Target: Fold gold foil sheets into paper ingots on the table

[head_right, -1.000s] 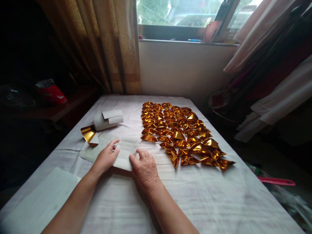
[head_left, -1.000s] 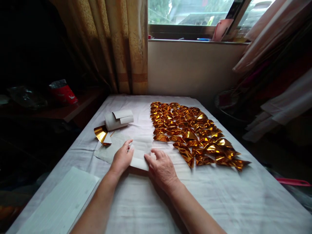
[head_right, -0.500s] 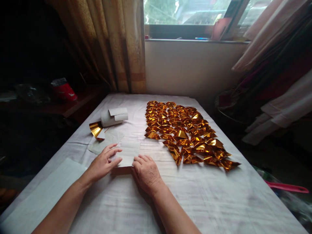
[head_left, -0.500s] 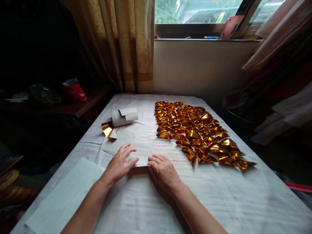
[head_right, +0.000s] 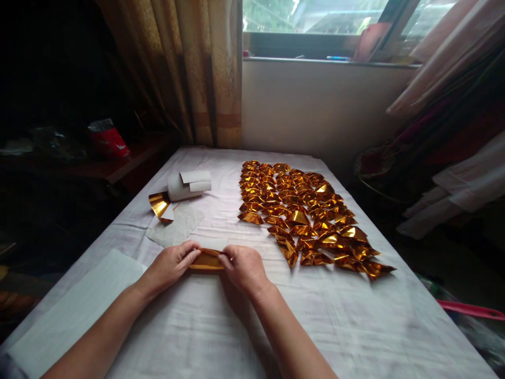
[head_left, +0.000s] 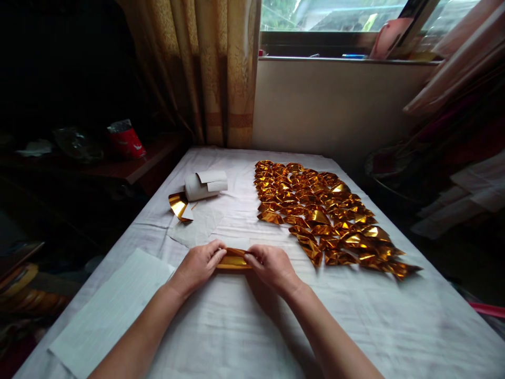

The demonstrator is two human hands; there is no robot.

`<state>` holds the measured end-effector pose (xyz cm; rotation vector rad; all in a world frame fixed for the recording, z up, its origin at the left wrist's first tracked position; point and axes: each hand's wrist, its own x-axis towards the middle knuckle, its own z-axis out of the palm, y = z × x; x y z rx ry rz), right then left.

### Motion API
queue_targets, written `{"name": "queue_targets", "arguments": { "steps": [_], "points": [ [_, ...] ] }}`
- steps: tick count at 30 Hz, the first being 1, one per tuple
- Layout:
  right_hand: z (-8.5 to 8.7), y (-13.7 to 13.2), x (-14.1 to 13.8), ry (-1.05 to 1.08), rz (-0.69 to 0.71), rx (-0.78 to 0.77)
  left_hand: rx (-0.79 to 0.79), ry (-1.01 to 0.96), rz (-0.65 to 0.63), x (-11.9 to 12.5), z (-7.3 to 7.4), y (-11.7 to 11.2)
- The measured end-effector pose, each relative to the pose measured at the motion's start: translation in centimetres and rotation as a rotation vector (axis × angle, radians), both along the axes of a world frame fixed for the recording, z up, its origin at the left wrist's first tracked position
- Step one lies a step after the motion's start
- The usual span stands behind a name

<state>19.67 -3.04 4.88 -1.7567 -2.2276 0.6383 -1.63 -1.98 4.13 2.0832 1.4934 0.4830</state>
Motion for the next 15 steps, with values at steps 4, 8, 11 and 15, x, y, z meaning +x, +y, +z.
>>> {"name": "queue_targets", "arguments": {
  "steps": [4, 8, 11, 15],
  "points": [
    [-0.6, 1.6, -0.7, 0.024, -0.080, 0.019, 0.093, 0.123, 0.087, 0.9, -0.4, 1.6],
    [-1.0, 2.5, -1.3, -0.032, -0.150, 0.031, 0.213, 0.255, 0.063, 1.3, -0.9, 2.3],
    [-1.3, 2.7, -1.5, -0.091, -0.152, 0.032, 0.218, 0.305, 0.059, 1.4, -1.3, 2.3],
    [-1.4, 2.8, -1.6, -0.145, -0.145, 0.017, 0.193, 0.333, 0.064, 1.5, -1.2, 2.4]
  ]
}}
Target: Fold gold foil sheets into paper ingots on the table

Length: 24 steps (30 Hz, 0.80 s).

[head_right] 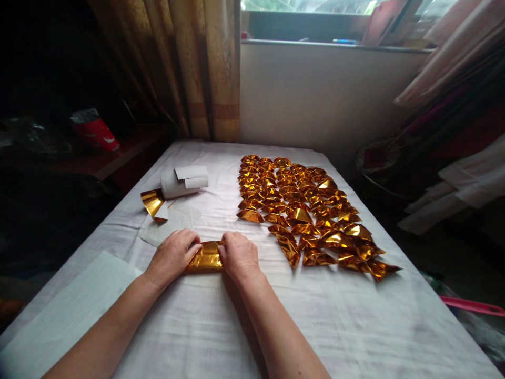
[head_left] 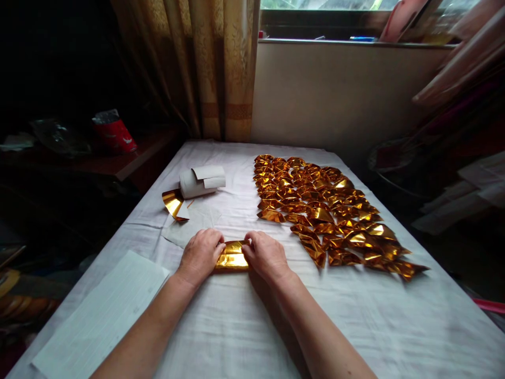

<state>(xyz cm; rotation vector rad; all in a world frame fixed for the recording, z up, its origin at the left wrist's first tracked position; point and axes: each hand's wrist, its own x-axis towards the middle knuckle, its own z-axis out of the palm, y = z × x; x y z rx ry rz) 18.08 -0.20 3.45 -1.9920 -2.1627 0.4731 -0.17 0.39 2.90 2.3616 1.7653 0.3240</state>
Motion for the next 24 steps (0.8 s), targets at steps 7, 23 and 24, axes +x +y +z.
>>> {"name": "queue_targets", "arguments": {
  "steps": [7, 23, 24],
  "points": [
    [0.67, 0.34, -0.08, -0.023, 0.018, -0.064, -0.052, -0.049, 0.031, -0.01, 0.13, 0.21],
    [0.46, 0.28, 0.16, 0.023, 0.015, -0.003, 0.041, -0.083, -0.031, -0.27, -0.46, -0.33],
    [0.43, 0.33, 0.23, 0.040, 0.019, 0.009, 0.047, -0.100, -0.035, -0.32, -0.58, -0.33]
  ]
}}
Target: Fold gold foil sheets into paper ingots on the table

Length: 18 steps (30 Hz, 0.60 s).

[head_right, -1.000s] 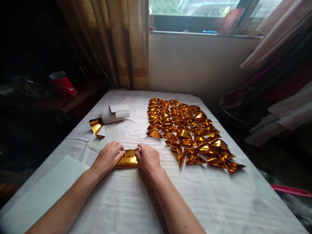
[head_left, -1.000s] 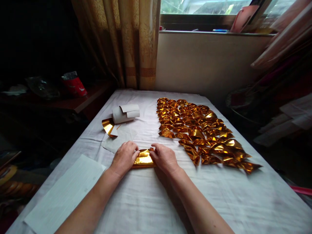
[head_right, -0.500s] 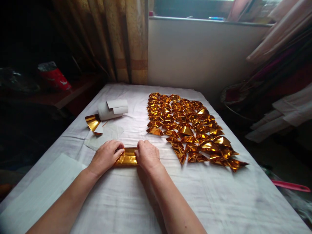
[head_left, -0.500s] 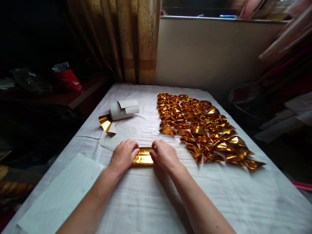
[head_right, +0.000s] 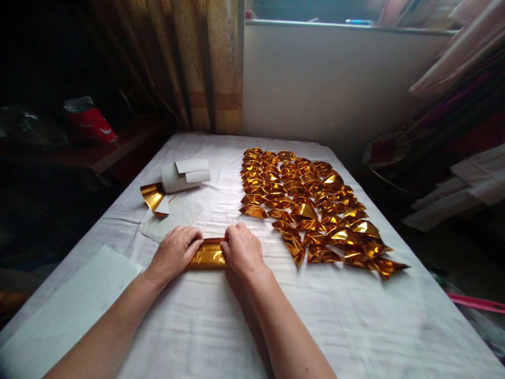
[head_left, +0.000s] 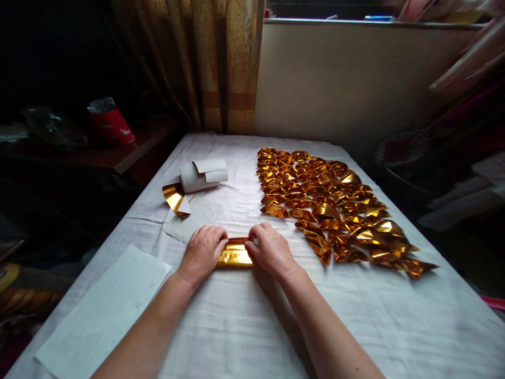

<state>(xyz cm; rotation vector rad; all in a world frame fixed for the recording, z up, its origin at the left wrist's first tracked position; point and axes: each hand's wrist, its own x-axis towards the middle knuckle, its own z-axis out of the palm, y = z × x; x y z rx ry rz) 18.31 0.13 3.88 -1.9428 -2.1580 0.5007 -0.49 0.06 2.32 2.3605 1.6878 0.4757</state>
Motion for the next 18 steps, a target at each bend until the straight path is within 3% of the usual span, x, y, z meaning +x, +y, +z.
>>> {"name": "queue_targets", "arguments": {
  "steps": [7, 12, 18],
  "points": [
    [0.3, 0.6, 0.9, 0.131, 0.016, -0.109, 0.000, -0.193, 0.013, -0.2, -0.6, 0.3],
    [0.1, 1.0, 1.8, 0.253, 0.089, -0.154, -0.062, -0.383, 0.136, -0.3, -0.8, 0.4],
    [0.0, 1.3, 2.2, 0.427, 0.085, -0.127, -0.063, -0.338, 0.146, -0.6, -0.7, 0.3]
  ]
}}
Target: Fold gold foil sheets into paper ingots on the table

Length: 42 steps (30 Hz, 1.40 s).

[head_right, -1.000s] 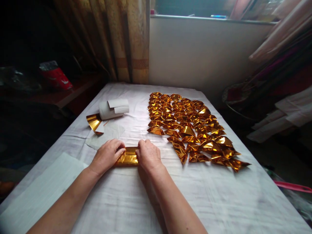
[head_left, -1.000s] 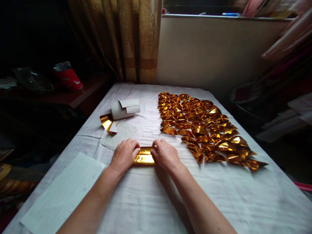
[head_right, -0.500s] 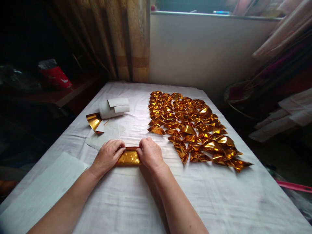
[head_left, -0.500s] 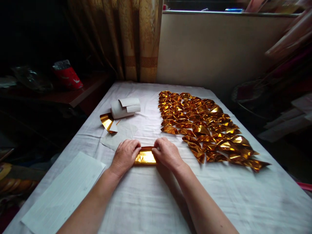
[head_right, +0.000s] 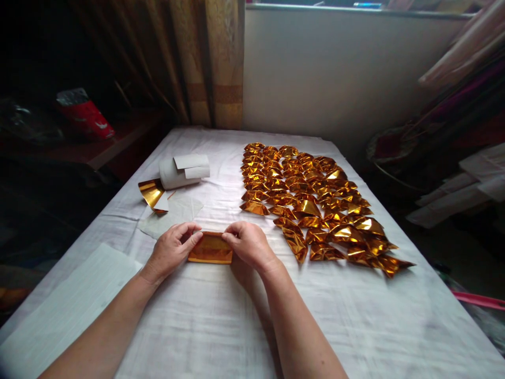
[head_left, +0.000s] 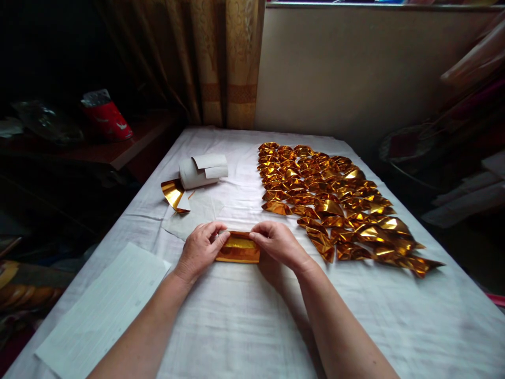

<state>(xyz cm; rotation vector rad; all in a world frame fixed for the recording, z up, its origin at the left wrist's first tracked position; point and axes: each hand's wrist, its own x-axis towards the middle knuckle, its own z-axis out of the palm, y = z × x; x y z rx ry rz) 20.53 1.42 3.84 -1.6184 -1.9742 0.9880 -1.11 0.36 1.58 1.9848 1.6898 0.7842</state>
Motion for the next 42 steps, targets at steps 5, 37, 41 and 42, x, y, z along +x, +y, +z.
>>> {"name": "queue_targets", "arguments": {
  "steps": [5, 37, 41, 42],
  "points": [
    [-0.1, 0.0, 0.0, 0.013, 0.002, 0.022, 0.004, 0.014, -0.019, 0.0, 0.2, 0.0],
    [-2.9, -1.0, -2.3, -0.450, 0.070, 0.517, 0.119, 0.426, -0.205, 0.1, 0.9, 0.1],
    [-3.5, -1.1, -2.0, -0.382, 0.121, 0.553, 0.094, 0.489, -0.198, 0.0, 1.7, -0.8],
    [-3.6, -1.2, -1.9, -0.367, 0.128, 0.572, 0.087, 0.499, -0.201, 0.0, 1.7, -1.0]
  ]
}}
